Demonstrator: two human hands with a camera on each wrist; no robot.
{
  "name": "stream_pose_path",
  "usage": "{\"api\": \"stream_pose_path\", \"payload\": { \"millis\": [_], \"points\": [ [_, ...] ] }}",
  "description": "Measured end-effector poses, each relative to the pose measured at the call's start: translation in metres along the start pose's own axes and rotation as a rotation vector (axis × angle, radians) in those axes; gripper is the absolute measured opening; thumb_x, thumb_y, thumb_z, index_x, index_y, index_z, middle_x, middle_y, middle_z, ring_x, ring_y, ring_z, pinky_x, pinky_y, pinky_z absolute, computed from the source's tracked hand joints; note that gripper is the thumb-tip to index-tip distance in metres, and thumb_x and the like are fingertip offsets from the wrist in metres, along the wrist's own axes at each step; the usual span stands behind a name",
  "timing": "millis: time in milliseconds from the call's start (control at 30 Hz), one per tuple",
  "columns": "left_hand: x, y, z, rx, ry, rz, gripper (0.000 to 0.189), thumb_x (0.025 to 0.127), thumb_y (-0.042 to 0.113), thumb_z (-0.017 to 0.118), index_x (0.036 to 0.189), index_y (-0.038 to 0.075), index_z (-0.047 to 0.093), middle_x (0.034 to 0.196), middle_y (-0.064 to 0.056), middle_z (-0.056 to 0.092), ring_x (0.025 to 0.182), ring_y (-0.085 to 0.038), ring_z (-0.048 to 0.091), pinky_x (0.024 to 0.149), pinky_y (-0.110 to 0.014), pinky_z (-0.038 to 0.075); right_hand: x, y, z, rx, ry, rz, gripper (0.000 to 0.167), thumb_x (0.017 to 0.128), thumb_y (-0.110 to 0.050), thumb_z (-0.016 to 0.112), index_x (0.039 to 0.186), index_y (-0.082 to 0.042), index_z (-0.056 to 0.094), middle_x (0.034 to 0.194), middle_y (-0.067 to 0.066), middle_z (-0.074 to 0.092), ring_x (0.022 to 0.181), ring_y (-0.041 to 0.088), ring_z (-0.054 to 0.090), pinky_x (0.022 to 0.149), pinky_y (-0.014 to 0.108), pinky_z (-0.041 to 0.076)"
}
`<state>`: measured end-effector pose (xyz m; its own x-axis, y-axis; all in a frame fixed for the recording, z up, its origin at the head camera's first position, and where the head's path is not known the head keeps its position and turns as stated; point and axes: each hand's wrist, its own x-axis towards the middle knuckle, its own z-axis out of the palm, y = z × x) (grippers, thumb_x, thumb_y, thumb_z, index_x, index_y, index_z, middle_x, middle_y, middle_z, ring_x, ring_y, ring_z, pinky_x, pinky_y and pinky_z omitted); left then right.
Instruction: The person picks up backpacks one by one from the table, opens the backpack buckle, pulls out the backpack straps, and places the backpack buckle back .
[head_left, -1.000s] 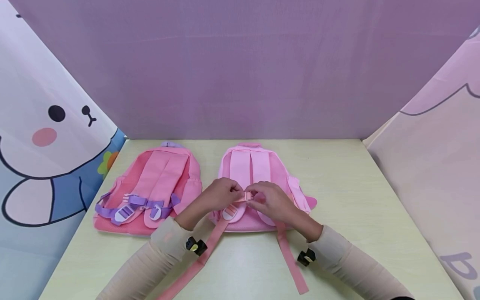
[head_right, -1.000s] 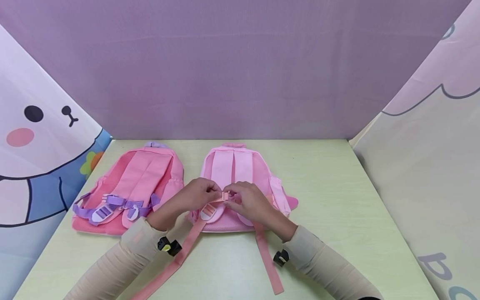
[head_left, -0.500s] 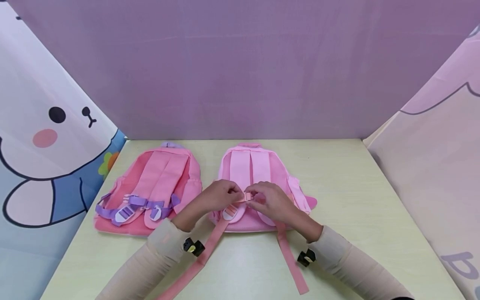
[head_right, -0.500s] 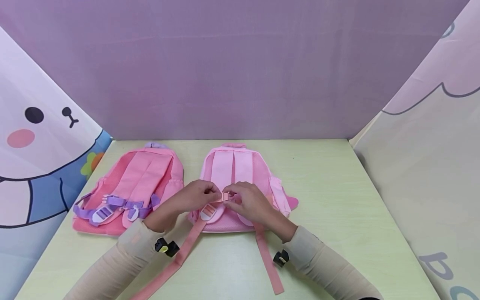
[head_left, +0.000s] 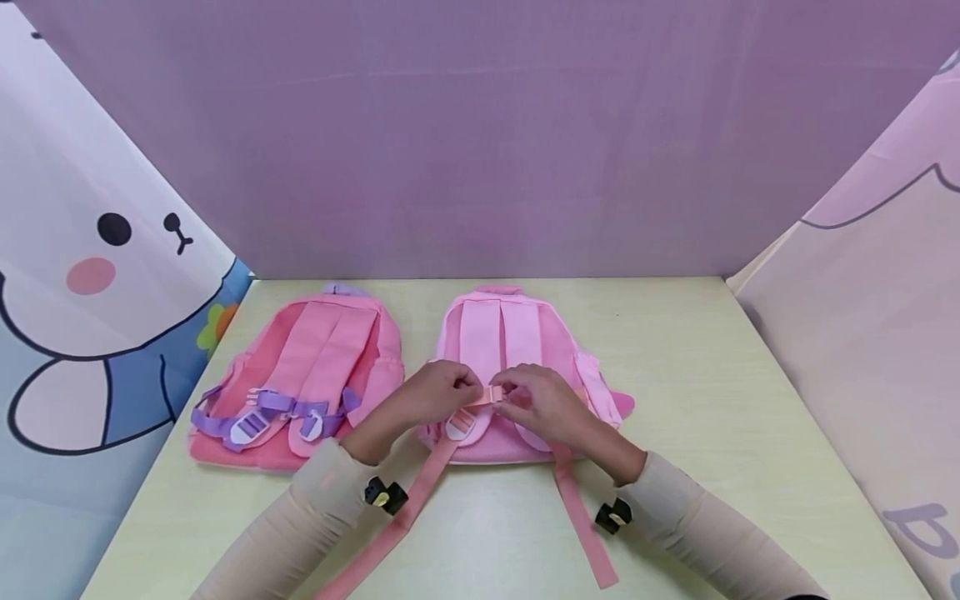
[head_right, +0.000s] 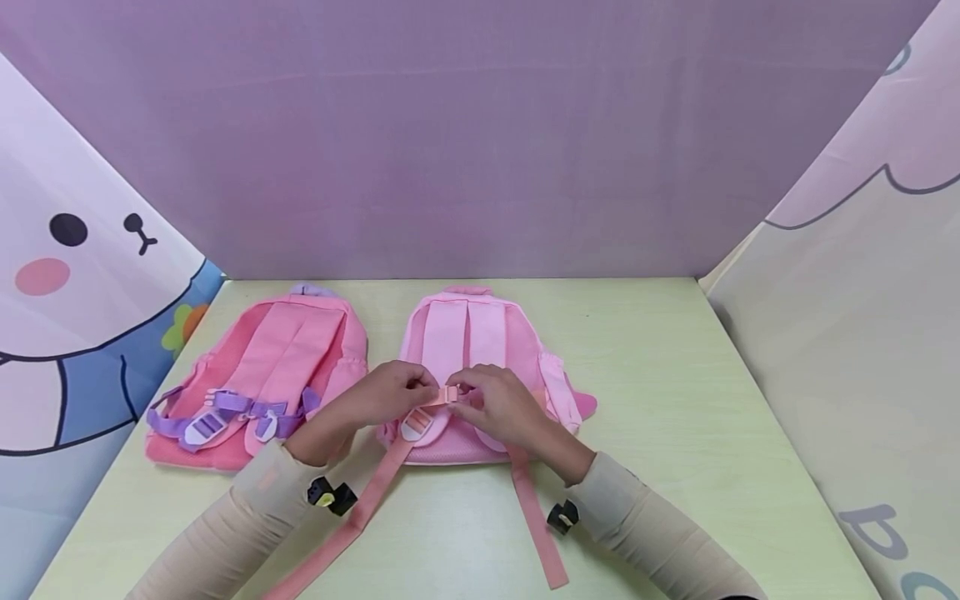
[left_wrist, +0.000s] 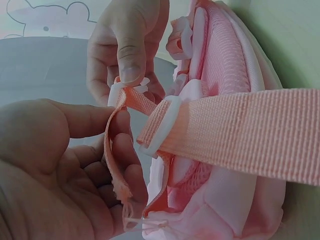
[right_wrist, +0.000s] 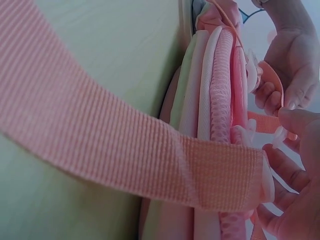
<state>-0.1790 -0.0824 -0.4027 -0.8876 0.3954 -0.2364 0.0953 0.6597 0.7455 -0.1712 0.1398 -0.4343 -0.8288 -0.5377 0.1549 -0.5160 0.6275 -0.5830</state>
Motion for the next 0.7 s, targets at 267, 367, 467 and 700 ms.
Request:
{"api": "stream_pose_path", "payload": {
  "millis": [267,367,467,700],
  "points": [
    [0.0018,0.0005,0.0015,0.01,-0.002,0.002,0.014,0.101,0.02,0.062,0.099,0.012,0.073,0.084,0.0,0.066,0.074,-0.013,0.06,0.061,-0.026,0.049,-0.001,0.0013,0.0004,0.012,0.002,0.005,0.03,0.093,-0.027,0.076,0.121,-0.021,0.069,0.108,-0.005,0.071,0.099,0.015,0.069,0.088,0.037,0.058],
    [0.0018,0.0017,0.0015,0.009,0.0,0.001,0.014,0.101,0.02,0.062,0.098,0.012,0.073,0.084,0.0,0.066,0.074,-0.013,0.059,0.062,-0.025,0.049,-0.0009,0.0012,0.0006,0.017,0.005,0.006,0.03,0.092,-0.027,0.076,0.121,-0.021,0.07,0.107,-0.006,0.071,0.098,0.015,0.069,0.087,0.037,0.058],
    [0.0014,0.0027,0.0015,0.01,0.001,0.003,0.014,0.101,0.02,0.062,0.098,0.012,0.073,0.083,0.0,0.066,0.073,-0.014,0.059,0.062,-0.026,0.049,-0.0008,0.0013,0.0007,0.018,0.007,0.006,0.029,0.092,-0.027,0.076,0.12,-0.021,0.07,0.107,-0.006,0.071,0.098,0.014,0.068,0.088,0.037,0.058],
    [0.0007,0.0042,0.0017,-0.009,-0.005,-0.003,0.014,0.101,0.019,0.062,0.097,0.012,0.073,0.083,-0.001,0.067,0.072,-0.013,0.059,0.061,-0.025,0.049,-0.0012,0.0017,0.0012,0.017,0.004,0.013,0.029,0.093,-0.027,0.075,0.121,-0.021,0.07,0.108,-0.006,0.071,0.099,0.013,0.068,0.089,0.037,0.058]
  ]
}}
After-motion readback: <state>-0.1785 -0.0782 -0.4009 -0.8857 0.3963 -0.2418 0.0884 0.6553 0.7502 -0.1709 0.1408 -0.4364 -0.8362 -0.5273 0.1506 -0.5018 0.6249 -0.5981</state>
